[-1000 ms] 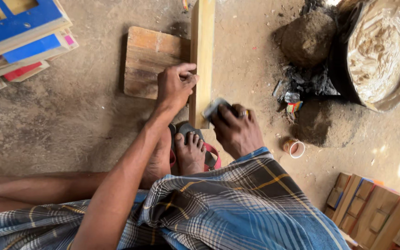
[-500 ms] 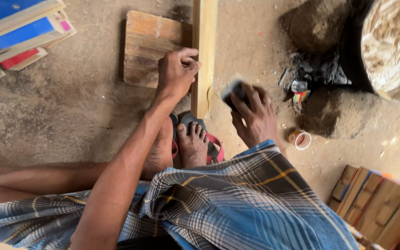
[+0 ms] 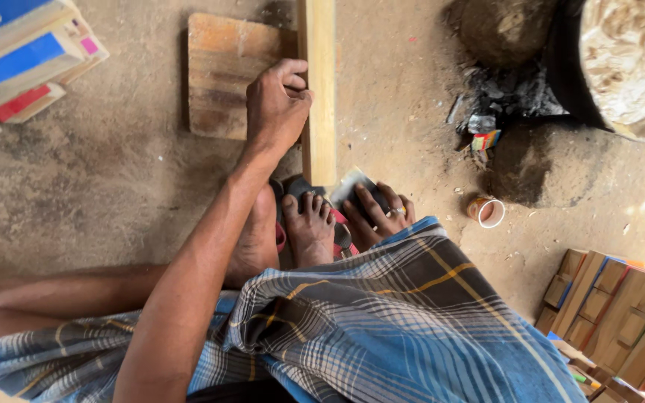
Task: The person sits on the floor and applies a beige paste to small wooden pieces using a putty knife. They repeatedly scoop the paste from a metal bowl and spread it onto the wood, then place the treated pieces into a stack.
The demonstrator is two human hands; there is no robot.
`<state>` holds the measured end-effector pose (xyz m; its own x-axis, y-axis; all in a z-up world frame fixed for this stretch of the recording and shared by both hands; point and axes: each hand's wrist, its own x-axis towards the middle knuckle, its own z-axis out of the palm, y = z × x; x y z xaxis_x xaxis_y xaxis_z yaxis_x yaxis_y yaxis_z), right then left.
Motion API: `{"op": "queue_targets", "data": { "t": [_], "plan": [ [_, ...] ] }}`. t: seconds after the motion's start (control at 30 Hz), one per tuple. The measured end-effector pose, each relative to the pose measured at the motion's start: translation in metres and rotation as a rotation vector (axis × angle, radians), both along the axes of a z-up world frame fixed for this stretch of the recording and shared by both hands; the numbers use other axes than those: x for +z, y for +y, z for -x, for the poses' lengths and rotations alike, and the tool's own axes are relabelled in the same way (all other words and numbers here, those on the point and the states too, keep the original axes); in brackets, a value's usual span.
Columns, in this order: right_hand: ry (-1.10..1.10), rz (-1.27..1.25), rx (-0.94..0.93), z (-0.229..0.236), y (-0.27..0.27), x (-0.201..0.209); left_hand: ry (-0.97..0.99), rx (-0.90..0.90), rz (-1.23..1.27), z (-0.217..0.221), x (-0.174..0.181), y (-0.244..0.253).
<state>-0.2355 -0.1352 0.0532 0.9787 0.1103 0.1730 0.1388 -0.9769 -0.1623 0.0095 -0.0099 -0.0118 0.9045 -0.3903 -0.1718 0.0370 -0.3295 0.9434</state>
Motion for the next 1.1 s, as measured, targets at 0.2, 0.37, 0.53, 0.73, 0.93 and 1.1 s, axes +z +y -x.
{"op": "queue_targets", "data": {
  "t": [0.2,0.37,0.53,0.73,0.93,1.1],
  "plan": [
    [0.006,-0.116,-0.202,0.025,-0.029,-0.021,-0.732,0.152,-0.440,-0.011,-0.027,-0.046],
    [-0.067,-0.389,-0.600,0.026,-0.056,0.030,0.108,-0.024,-0.256,-0.039,-0.022,-0.039],
    [-0.241,-0.329,-0.642,0.022,-0.173,0.097,-0.111,-0.111,-0.120,-0.055,0.065,0.026],
    [0.022,0.037,-0.475,-0.019,-0.328,0.118,-0.139,-0.192,0.260,-0.046,0.166,0.047],
    [0.135,0.126,-0.429,-0.054,-0.392,0.062,-0.300,-0.410,0.233,-0.040,0.179,0.063],
    [0.523,0.159,-0.795,-0.046,-0.384,0.062,-0.276,-0.445,0.225,-0.043,0.171,0.065]
  ]
}}
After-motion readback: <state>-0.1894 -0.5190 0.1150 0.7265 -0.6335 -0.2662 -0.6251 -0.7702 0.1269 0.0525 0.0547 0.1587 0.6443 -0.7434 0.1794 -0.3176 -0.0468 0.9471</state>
